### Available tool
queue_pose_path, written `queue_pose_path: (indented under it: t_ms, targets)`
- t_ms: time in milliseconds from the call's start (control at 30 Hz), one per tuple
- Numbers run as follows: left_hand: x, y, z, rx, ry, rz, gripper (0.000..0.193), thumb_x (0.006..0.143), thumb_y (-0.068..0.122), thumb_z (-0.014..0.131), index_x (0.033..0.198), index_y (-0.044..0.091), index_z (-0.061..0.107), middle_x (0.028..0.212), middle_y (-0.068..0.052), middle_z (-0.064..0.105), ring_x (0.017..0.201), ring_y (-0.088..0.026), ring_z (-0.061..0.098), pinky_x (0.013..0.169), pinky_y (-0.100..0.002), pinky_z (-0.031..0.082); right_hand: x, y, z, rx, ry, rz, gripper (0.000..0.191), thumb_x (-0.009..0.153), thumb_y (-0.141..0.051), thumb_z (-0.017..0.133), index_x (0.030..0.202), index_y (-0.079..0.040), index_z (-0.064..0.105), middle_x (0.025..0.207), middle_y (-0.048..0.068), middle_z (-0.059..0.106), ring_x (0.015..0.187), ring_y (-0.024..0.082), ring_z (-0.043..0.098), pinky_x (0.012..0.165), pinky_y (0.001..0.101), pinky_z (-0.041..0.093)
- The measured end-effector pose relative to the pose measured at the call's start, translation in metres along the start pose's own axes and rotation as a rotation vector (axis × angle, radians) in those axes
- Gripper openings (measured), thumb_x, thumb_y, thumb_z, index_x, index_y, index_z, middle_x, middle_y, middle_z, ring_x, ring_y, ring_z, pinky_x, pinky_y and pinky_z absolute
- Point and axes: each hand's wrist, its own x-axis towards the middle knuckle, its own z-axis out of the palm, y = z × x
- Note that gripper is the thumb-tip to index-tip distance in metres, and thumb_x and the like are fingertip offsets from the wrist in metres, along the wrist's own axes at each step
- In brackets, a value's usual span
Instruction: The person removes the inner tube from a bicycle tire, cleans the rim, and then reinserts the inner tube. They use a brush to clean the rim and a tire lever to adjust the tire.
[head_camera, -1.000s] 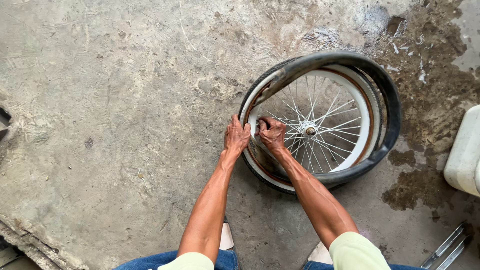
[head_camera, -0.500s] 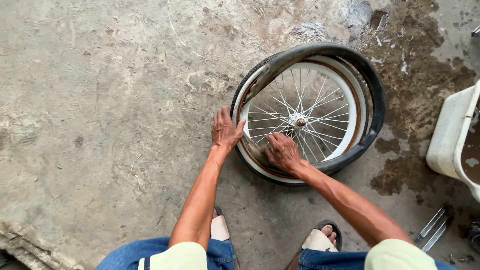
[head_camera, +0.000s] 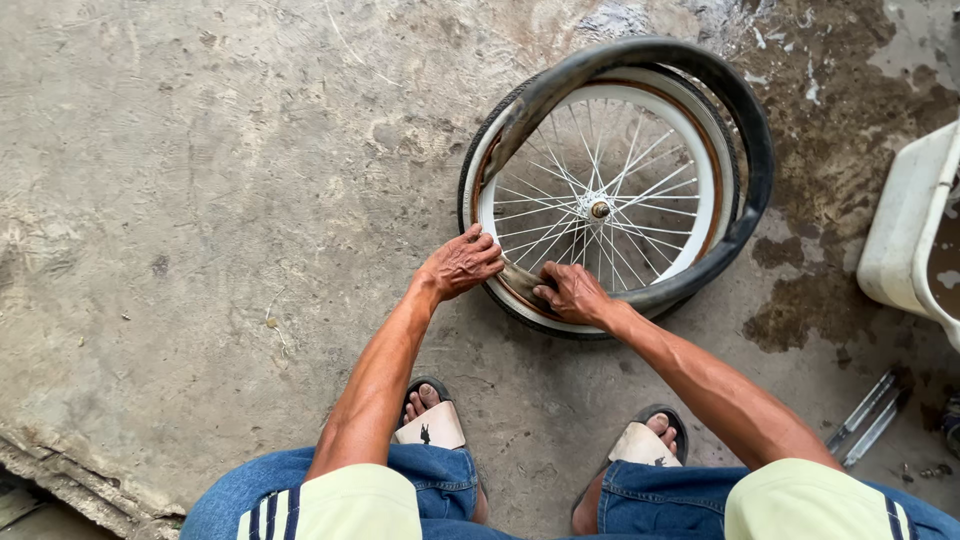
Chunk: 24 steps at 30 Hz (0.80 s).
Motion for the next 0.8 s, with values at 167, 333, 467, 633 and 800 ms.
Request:
queue_pose_path:
  t_ms: [167, 333, 467, 633, 800]
  targets:
    - [0.017, 0.001, 0.022, -0.064, -0.023, -0.071, 0.048, 0.089, 0.01, 0.061, 0.136, 0.018, 0.052, 0.121, -0.007, 0.059, 0.123, -0.024, 0.053, 0.114, -0.043, 0.032, 0.008, 0.001, -0.001, 0.02, -0.013, -0.033, 0.031, 0.091, -0.03, 0.07, 0.108, -0.004, 0.071, 0.096, 0.018, 0.075, 0.089, 0.038, 0.072, 0.077, 0.0476, 0.056]
    - [0.027, -0.001, 0.035, -0.108, 0.194, -0.134, 0.052, 0.079, 0.017, 0.06, 0.13, 0.021, 0.06, 0.141, -0.006, 0.059, 0.13, -0.025, 0.053, 0.116, -0.048, 0.029, 0.013, -0.005, 0.005, -0.023, -0.056, -0.002, 0.032, 0.093, -0.032, 0.07, 0.106, -0.003, 0.073, 0.095, 0.019, 0.076, 0.089, 0.037, 0.072, 0.079, 0.0471, 0.055]
    - [0.03, 0.0, 0.032, -0.231, -0.208, -0.142, 0.03, 0.097, 0.011, 0.055, 0.125, 0.021, 0.062, 0.134, -0.002, 0.056, 0.134, -0.021, 0.049, 0.125, -0.043, 0.023, 0.007, -0.004, 0.013, 0.031, 0.0, 0.013, 0.034, 0.091, -0.033, 0.069, 0.111, -0.005, 0.071, 0.095, 0.018, 0.075, 0.088, 0.035, 0.074, 0.078, 0.0452, 0.057]
    - [0.03, -0.008, 0.014, -0.123, -0.313, -0.151, 0.023, 0.1, 0.013, 0.055, 0.119, 0.019, 0.067, 0.138, -0.004, 0.055, 0.139, -0.023, 0.046, 0.126, -0.046, 0.021, 0.001, 0.018, -0.005, -0.12, -0.082, -0.153, 0.042, 0.094, -0.036, 0.064, 0.122, -0.005, 0.065, 0.104, 0.02, 0.073, 0.091, 0.038, 0.071, 0.077, 0.0476, 0.057]
    - [0.027, -0.026, -0.006, 0.038, -0.189, -0.171, 0.044, 0.091, 0.024, 0.064, 0.134, 0.018, 0.057, 0.148, -0.011, 0.049, 0.143, -0.028, 0.042, 0.125, -0.052, 0.019, -0.025, 0.054, -0.051, -0.342, -0.379, 0.033, 0.049, 0.097, -0.051, 0.059, 0.125, -0.011, 0.066, 0.106, 0.017, 0.076, 0.098, 0.034, 0.073, 0.09, 0.0474, 0.057]
